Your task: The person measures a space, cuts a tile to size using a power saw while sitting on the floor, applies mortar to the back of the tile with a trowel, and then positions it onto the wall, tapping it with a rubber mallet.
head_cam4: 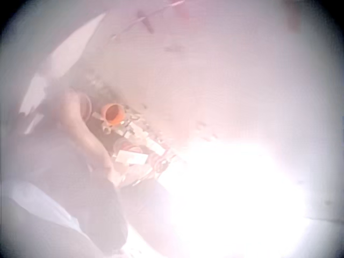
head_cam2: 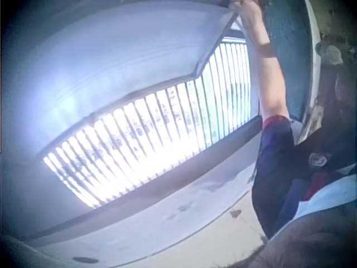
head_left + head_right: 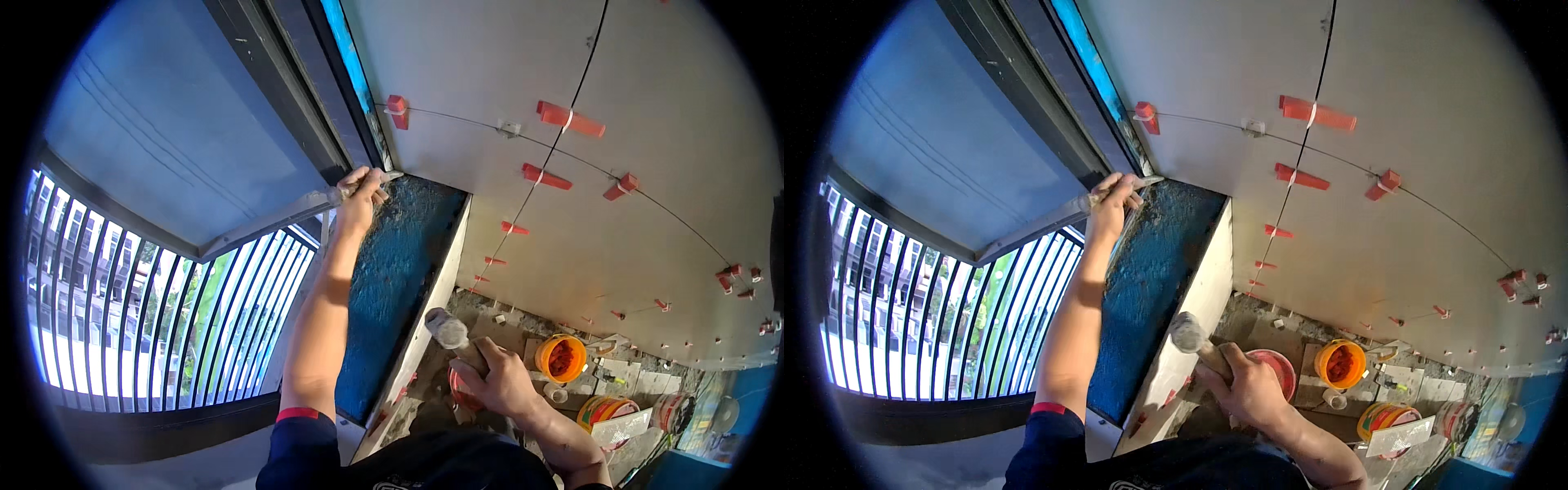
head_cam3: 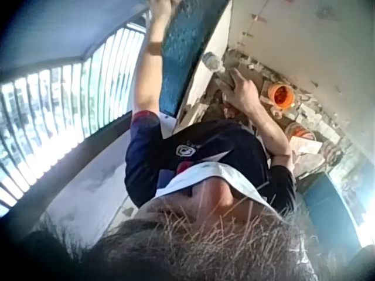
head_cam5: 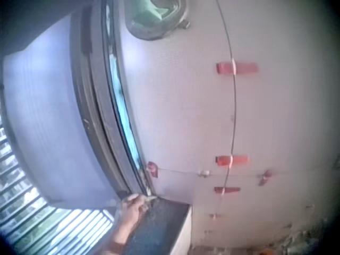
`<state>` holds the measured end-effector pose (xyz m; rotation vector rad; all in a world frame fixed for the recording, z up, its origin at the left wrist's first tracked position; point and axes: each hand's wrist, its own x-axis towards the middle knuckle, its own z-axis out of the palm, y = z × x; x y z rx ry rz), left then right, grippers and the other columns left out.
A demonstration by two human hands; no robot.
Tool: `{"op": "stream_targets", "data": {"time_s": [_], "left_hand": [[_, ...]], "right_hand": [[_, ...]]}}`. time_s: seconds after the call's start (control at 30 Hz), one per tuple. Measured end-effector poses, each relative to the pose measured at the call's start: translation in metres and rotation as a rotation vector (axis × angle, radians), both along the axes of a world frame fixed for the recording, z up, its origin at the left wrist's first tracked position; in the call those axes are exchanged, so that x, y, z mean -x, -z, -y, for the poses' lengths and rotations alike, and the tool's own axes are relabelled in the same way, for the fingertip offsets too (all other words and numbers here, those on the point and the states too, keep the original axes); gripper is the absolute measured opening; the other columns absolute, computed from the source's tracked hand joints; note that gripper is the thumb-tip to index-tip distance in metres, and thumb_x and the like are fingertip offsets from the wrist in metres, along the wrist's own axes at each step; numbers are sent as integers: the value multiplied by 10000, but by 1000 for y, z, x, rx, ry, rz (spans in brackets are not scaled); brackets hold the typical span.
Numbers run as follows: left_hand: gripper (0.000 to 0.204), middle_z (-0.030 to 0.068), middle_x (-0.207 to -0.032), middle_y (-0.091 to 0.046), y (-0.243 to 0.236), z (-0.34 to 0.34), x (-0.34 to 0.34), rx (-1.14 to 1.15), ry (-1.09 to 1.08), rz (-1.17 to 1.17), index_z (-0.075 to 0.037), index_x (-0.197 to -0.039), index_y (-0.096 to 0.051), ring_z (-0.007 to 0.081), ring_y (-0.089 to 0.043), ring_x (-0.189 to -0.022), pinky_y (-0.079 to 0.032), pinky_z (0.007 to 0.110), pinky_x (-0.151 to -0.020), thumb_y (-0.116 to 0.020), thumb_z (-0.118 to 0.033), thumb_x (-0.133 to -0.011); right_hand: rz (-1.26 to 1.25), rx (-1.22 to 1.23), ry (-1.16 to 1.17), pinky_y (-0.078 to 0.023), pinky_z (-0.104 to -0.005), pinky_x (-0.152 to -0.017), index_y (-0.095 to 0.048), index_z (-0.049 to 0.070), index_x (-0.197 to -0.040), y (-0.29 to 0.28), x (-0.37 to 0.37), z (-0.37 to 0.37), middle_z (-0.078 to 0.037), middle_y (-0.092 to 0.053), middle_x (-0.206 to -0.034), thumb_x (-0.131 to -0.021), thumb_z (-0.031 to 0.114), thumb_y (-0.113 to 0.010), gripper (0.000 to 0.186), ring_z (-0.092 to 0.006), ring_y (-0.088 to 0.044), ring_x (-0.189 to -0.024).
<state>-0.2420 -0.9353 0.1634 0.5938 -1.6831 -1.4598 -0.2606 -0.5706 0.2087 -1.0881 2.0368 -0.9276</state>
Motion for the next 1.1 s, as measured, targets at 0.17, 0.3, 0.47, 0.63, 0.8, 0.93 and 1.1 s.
{"op": "stream_targets", "data": {"time_s": [0.17,0.3,0.47,0.63,0.8,0.93,1.1], "left_hand": [[264,60,-719,-660,-34,6,1,-84,43,201,-12,-758,-635,105,-538,-499,-403,234,-465,-555,-182,-944],[246,58,-666,-628,-42,-7,-4,-83,39,269,-10,-767,-638,92,-521,-487,-397,228,-457,-570,-178,-934],[217,87,-779,-668,-11,3,-2,-40,59,154,11,-897,-638,109,-560,-562,-403,217,-501,-563,-187,-947],[238,70,-805,-673,8,-9,5,20,3,82,9,-843,-654,96,-574,-586,-428,226,-515,-573,-189,-946],[288,62,-807,-644,10,-10,-3,65,35,94,4,-859,-649,125,-557,-620,-419,251,-567,-542,-247,-951],[286,50,-782,-622,2,-5,-21,-36,45,207,-4,-872,-655,117,-555,-634,-408,248,-560,-543,-255,-953],[271,46,-809,-625,14,-20,-17,83,68,53,-2,-949,-652,118,-570,-705,-435,240,-631,-531,-243,-970]], "right_hand": [[13,101,16,-529,-418,-577,-549,20,-998,19,2,-25,-207,-642,-744,-874,314,-661,337,-376,-666,-675],[12,79,80,-532,-421,-670,-553,4,-1068,20,6,-49,-214,-652,-788,-866,315,-666,388,-385,-668,-770],[62,-68,166,-531,-428,-718,-550,-6,-1149,26,10,-70,-231,-659,-844,-853,326,-671,461,-409,-656,-822],[97,-150,199,-524,-433,-689,-570,-14,-1090,37,15,-84,-233,-649,-783,-855,306,-674,410,-427,-647,-792],[164,-101,252,-504,-429,-629,-569,-19,-972,49,9,-88,-243,-633,-734,-862,286,-672,341,-427,-644,-734],[146,-148,214,-495,-382,-654,-568,-28,-1044,51,6,-88,-190,-626,-727,-846,243,-667,350,-296,-633,-670],[194,-195,270,-490,-359,-652,-577,-23,-1024,57,4,-96,-178,-626,-732,-848,254,-662,340,-242,-630,-669]]}}
